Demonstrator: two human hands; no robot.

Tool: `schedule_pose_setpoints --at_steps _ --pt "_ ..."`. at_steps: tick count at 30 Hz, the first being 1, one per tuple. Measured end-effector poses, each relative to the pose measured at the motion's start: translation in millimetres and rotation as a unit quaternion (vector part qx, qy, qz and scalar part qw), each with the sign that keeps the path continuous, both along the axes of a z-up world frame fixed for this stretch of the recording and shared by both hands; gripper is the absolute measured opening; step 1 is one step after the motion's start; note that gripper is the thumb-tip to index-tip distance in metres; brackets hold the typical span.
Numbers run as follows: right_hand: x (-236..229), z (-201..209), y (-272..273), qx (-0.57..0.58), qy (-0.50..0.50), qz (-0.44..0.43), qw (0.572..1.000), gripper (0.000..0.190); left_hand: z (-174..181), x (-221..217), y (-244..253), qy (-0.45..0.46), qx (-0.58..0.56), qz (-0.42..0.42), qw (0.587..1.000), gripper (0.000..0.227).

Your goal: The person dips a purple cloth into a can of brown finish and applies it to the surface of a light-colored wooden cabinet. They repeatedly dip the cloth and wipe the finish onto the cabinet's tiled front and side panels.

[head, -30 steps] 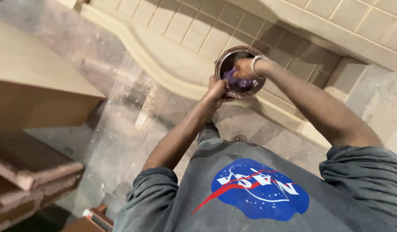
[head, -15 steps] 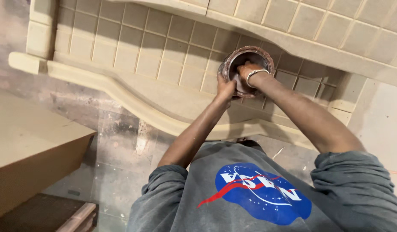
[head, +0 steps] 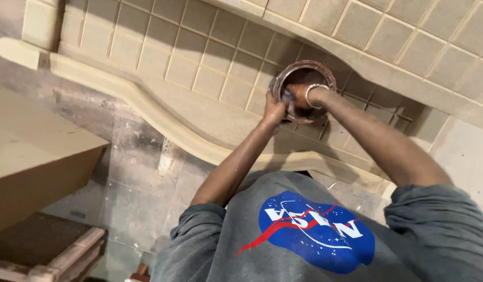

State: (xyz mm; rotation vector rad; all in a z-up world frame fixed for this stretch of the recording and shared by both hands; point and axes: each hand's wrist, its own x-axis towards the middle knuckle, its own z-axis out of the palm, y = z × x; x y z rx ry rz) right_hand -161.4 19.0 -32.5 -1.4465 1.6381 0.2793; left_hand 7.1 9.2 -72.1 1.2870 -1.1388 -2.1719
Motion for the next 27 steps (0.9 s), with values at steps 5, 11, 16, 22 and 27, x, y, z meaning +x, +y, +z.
schedule_pose_setpoints --at_steps 5,11,16,22,27 --pt "-17 58 -5 -0.036 0.036 0.028 0.998 0.064 15 12 3 0.038 0.058 -0.017 0.997 0.062" --pt "-19 98 5 -0.107 0.035 0.037 0.993 0.07 88 38 8 0.014 0.08 -0.046 0.996 0.077" --pt "-5 122 7 -0.099 0.107 0.085 0.986 0.084 82 51 25 -0.026 0.061 0.021 0.998 0.082" --pt "-6 113 12 -0.169 0.205 0.184 0.946 0.049 41 55 43 0.017 0.039 0.107 0.993 0.065" --pt "-2 109 20 -0.214 0.24 0.184 0.929 0.046 33 51 49 0.007 0.007 0.124 0.992 0.05"
